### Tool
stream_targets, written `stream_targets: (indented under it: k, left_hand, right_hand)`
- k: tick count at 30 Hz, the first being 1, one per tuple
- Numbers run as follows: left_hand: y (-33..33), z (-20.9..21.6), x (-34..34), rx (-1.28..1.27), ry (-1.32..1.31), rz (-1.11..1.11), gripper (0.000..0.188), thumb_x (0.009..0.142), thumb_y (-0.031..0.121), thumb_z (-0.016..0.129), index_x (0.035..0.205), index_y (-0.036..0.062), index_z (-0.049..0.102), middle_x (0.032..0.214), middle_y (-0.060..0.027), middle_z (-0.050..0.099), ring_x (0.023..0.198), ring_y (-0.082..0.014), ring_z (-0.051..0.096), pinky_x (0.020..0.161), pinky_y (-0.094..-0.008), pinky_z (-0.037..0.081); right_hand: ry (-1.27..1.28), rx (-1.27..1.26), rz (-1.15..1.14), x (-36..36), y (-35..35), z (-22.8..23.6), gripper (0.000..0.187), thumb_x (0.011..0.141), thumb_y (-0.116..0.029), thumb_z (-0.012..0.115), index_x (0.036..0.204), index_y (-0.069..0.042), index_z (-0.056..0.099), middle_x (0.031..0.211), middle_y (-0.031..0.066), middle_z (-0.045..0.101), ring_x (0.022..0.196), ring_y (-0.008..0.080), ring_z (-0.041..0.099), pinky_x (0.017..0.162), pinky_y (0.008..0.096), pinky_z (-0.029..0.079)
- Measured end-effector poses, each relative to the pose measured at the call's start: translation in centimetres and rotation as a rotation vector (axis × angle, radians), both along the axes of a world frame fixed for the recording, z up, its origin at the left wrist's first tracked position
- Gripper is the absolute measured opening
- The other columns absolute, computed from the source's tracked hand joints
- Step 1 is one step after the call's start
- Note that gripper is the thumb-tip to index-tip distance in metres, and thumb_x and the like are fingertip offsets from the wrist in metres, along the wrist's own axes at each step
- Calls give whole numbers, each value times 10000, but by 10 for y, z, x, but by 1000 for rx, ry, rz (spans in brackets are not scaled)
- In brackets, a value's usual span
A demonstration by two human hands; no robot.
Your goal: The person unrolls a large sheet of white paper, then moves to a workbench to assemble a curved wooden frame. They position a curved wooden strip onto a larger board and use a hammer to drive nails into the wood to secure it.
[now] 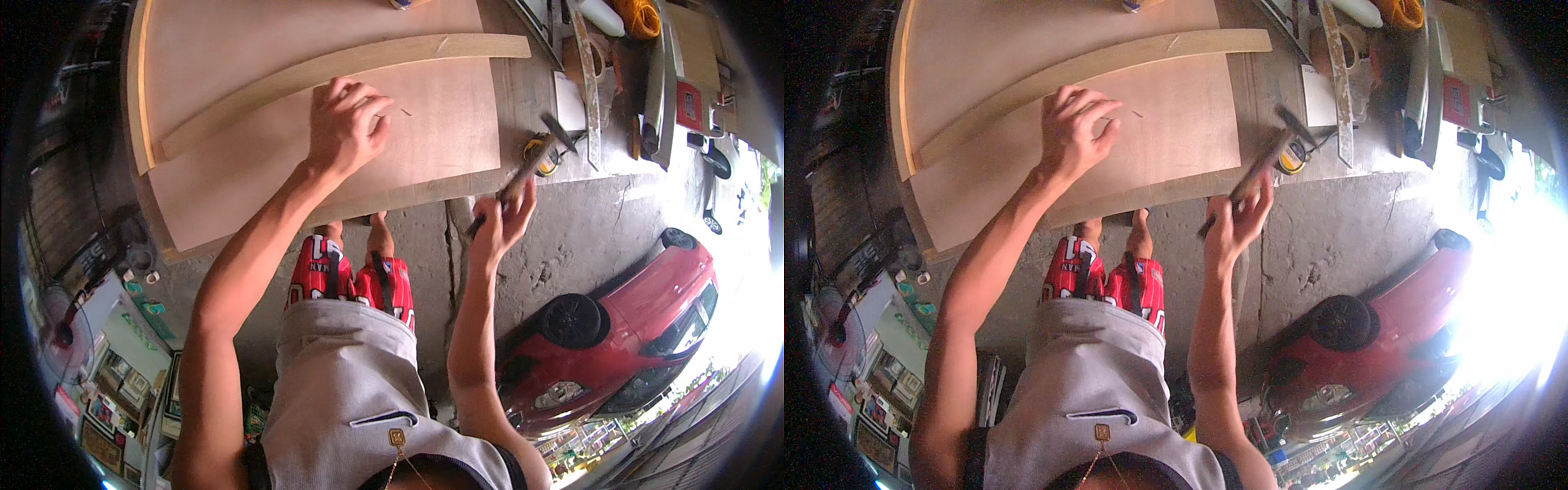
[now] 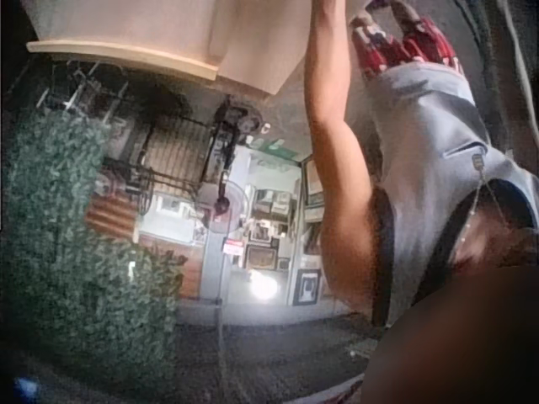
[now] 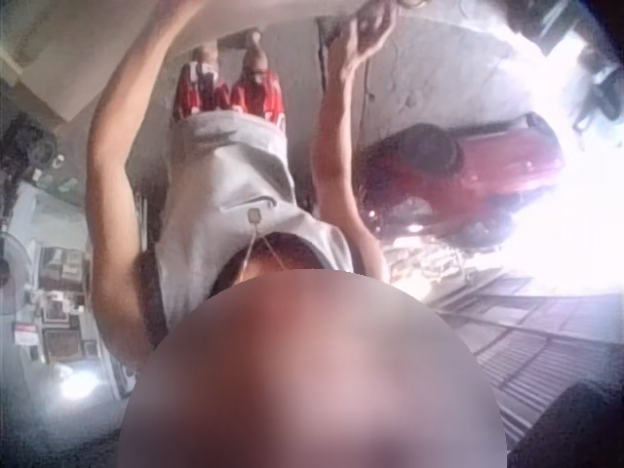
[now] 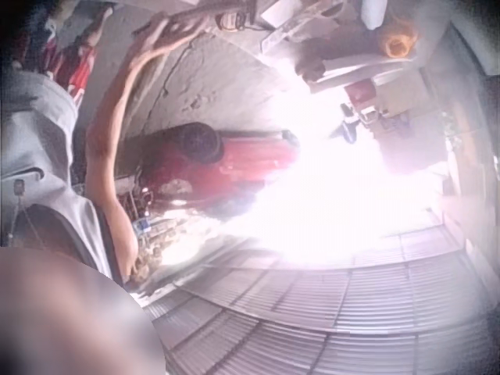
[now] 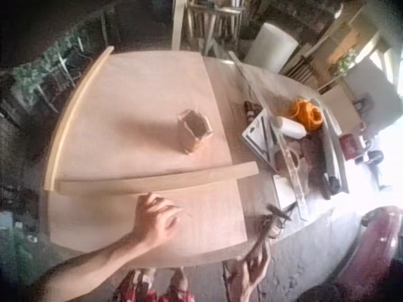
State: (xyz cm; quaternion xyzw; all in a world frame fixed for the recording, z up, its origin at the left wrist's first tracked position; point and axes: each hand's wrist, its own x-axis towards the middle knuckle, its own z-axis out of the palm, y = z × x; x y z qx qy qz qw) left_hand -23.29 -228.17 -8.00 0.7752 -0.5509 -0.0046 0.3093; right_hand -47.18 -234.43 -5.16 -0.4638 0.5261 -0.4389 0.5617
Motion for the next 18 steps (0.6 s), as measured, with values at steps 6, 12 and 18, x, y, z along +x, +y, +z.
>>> stream_targets:
  k: [6,12,18]
  left_hand:
    - [8,-3,-5,1,-33,27,183,711,159,734,891,137,714,896,21,645,926,-202,542,808,-377,373]
    - [-14,0,-11,1,-110,-39,75,723,138,733,797,129,717,816,35,648,866,-170,546,785,-376,373]
    - [-22,17,-1,220,-278,-279,62,721,89,711,772,83,677,771,-13,633,827,-187,574,763,-351,396]
  right_hand:
    - [37,443,156,-59,69,-12,30,753,9,558,783,4,552,655,44,556,569,121,528,526,260,433]
    - [148,442,160,-89,88,-35,81,742,19,615,810,-2,577,727,43,576,612,110,523,572,254,431]
    - [380,158,350,-114,84,-52,109,759,48,585,860,9,575,715,42,563,612,113,526,563,256,427]
